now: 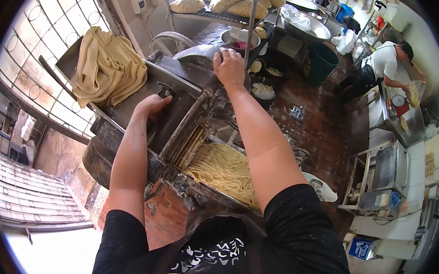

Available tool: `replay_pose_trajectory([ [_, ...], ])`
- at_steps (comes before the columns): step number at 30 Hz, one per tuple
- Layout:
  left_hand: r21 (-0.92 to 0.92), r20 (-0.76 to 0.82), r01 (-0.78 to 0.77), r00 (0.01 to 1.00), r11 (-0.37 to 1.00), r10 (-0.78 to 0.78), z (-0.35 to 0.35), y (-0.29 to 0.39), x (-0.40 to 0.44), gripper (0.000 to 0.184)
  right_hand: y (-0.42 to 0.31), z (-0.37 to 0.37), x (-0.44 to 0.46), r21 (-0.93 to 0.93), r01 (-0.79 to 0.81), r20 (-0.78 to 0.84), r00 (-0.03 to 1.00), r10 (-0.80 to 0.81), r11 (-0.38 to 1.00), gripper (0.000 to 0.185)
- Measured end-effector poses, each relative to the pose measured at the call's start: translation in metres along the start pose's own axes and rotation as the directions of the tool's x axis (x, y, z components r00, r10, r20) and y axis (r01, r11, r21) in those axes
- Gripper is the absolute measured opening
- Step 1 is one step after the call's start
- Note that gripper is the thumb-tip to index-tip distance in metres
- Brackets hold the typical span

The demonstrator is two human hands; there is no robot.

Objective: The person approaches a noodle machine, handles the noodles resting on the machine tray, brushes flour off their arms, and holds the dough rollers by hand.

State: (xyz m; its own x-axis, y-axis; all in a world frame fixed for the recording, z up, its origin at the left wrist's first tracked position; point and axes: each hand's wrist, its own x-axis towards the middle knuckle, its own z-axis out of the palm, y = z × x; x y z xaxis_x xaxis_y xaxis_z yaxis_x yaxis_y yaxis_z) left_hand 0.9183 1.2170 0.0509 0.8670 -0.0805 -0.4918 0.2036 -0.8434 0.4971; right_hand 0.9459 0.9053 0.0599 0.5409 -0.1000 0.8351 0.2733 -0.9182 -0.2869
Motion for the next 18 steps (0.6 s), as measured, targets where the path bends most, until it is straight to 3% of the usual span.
replay_pose_trajectory([
  [5, -0.060, -0.207, -0.194, 0.962, 0.979, 0.178, -0.003, -0.002, 0.015, 0.059, -0.001, -0.001, 0.001, 0.013, -0.006, 0.004, 1.000, 0.006, 1.000, 0.036],
  [12, 0.086, -0.035, -0.292, 0.955, 0.953, 0.296, 0.003, -0.001, 0.012, 0.051, 0.000, 0.000, 0.000, 0.006, -0.015, 0.010, 1.000, 0.015, 1.000, 0.038],
  [18, 0.025, 0.002, -0.211, 0.978, 0.977, 0.211, 0.000, 0.010, -0.003, 0.057, -0.002, -0.003, 0.001, 0.001, -0.030, 0.028, 0.999, 0.030, 1.000, 0.038],
])
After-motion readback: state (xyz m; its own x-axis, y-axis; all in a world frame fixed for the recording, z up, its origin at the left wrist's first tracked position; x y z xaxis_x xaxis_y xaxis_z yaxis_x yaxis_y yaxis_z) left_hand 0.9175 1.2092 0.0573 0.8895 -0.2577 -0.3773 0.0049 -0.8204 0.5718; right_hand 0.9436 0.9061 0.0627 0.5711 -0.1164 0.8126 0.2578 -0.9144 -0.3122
